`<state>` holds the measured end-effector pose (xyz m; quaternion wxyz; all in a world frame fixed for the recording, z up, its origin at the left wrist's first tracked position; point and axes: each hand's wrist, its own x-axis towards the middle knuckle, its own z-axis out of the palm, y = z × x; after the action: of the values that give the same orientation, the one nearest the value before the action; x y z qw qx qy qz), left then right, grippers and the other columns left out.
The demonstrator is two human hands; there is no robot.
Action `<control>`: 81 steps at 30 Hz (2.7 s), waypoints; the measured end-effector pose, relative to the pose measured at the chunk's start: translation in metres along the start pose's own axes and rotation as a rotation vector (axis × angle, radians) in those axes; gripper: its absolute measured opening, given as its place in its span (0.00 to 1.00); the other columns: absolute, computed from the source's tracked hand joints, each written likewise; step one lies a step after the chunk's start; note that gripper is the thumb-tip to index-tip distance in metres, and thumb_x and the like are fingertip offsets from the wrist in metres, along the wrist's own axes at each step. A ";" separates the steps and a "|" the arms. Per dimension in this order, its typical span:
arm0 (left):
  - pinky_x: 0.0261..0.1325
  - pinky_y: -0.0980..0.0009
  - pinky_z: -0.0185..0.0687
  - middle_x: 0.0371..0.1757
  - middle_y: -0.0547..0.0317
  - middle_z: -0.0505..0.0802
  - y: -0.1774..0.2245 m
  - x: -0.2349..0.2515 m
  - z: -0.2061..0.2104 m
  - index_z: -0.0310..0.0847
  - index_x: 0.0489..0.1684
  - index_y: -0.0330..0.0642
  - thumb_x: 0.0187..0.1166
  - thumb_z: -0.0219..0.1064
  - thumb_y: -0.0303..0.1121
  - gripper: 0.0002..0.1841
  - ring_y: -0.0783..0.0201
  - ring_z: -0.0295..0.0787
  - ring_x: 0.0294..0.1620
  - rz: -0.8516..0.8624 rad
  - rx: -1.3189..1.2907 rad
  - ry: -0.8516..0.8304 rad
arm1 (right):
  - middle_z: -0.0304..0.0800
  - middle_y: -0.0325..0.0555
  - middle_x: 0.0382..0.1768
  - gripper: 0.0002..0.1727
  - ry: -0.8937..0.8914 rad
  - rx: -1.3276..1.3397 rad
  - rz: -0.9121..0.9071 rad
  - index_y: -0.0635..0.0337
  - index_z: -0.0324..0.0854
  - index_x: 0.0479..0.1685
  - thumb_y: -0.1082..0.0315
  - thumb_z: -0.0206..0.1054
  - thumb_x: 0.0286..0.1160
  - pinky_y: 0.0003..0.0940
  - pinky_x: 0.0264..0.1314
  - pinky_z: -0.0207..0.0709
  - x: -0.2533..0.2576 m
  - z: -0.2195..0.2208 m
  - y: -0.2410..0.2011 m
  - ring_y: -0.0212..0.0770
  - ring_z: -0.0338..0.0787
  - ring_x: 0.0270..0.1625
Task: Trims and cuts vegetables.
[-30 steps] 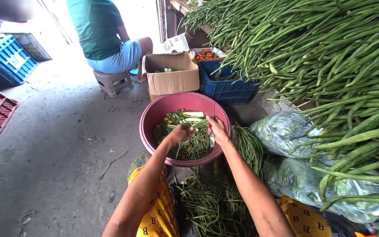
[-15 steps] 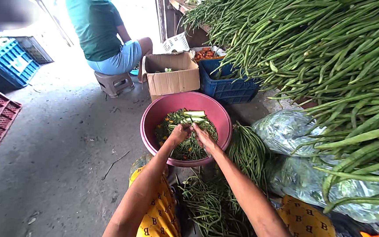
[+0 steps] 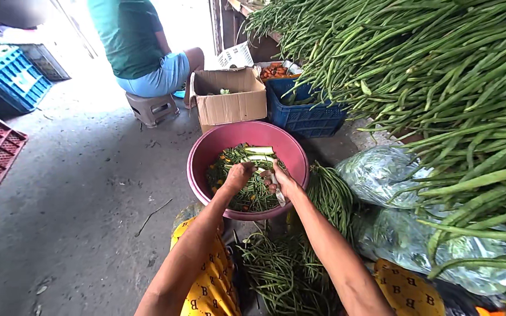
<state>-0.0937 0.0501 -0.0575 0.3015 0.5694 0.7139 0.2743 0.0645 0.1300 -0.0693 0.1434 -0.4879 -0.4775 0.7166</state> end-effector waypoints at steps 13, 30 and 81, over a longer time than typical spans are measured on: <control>0.40 0.77 0.81 0.41 0.58 0.90 0.021 -0.016 0.010 0.77 0.70 0.33 0.96 0.45 0.41 0.22 0.74 0.85 0.32 -0.016 -0.391 -0.428 | 0.82 0.41 0.28 0.06 0.228 0.145 -0.421 0.70 0.76 0.50 0.74 0.61 0.85 0.18 0.19 0.68 -0.045 -0.017 0.050 0.25 0.70 0.15; 0.44 0.80 0.84 0.36 0.67 0.88 0.019 -0.014 0.010 0.82 0.54 0.34 0.93 0.54 0.31 0.12 0.78 0.85 0.32 -0.018 -0.373 -0.494 | 0.84 0.56 0.54 0.27 0.249 -0.363 -0.066 0.64 0.76 0.75 0.67 0.73 0.77 0.37 0.33 0.77 -0.085 -0.048 0.159 0.40 0.80 0.31; 0.65 0.40 0.79 0.49 0.31 0.92 0.012 -0.008 0.008 0.85 0.55 0.27 0.90 0.57 0.28 0.13 0.36 0.90 0.54 0.085 0.200 -0.030 | 0.63 0.32 0.13 0.29 0.018 -0.157 -0.045 0.54 0.72 0.29 0.40 0.48 0.91 0.19 0.12 0.57 -0.017 0.023 0.018 0.26 0.61 0.09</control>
<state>-0.0786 0.0451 -0.0529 0.2419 0.6303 0.7084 0.2059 0.0586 0.0970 -0.0731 0.1249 -0.4932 -0.5417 0.6691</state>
